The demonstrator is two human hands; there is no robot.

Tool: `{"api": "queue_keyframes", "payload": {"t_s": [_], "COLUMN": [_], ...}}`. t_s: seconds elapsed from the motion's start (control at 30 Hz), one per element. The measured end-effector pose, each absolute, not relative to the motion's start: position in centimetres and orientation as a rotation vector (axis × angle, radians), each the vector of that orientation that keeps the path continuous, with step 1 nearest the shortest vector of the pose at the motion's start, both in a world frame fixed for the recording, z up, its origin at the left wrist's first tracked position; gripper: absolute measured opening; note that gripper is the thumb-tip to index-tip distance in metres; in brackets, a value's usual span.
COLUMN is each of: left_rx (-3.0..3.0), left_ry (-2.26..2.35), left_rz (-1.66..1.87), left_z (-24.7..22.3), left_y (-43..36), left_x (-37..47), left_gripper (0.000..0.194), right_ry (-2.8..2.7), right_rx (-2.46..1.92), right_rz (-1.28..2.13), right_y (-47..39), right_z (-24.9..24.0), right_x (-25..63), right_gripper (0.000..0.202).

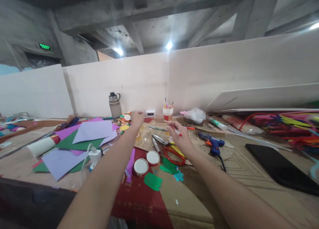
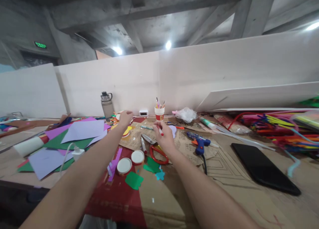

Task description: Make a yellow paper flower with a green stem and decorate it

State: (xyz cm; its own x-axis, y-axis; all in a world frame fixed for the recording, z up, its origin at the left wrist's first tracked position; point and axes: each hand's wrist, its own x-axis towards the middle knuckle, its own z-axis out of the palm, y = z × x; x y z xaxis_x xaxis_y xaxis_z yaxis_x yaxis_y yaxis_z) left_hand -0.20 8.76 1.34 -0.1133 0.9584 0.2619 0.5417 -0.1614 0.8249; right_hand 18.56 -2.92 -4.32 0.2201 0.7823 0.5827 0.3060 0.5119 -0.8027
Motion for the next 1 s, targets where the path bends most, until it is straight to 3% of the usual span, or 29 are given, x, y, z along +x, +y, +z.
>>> {"api": "queue_keyframes", "payload": {"t_s": [0.17, 0.33, 0.6, 1.0], "left_rx": [1.84, 1.932, 1.92, 1.854], "left_ry": [1.379, 1.28, 1.631, 2.328], "left_rz": [1.32, 1.322, 1.357, 0.727], "left_z": [1.9, 1.1, -1.1, -2.9], "left_y": [5.5, 3.3, 3.0, 7.4], "left_x": [2.6, 0.7, -3.6, -4.6], "left_gripper": [0.02, 0.022, 0.028, 0.039], "right_ry": [-1.652, -1.834, -1.873, -1.883], "right_rx": [-1.174, -1.336, -1.386, -1.335], "right_rz": [0.161, 0.132, 0.132, 0.09], "right_y": [-2.2, -1.9, -2.0, -2.1], "right_z": [-5.2, -5.9, -6.4, -6.2], "right_x": [19.1, 19.1, 19.3, 19.4], "right_gripper": [0.024, 0.029, 0.033, 0.032]}}
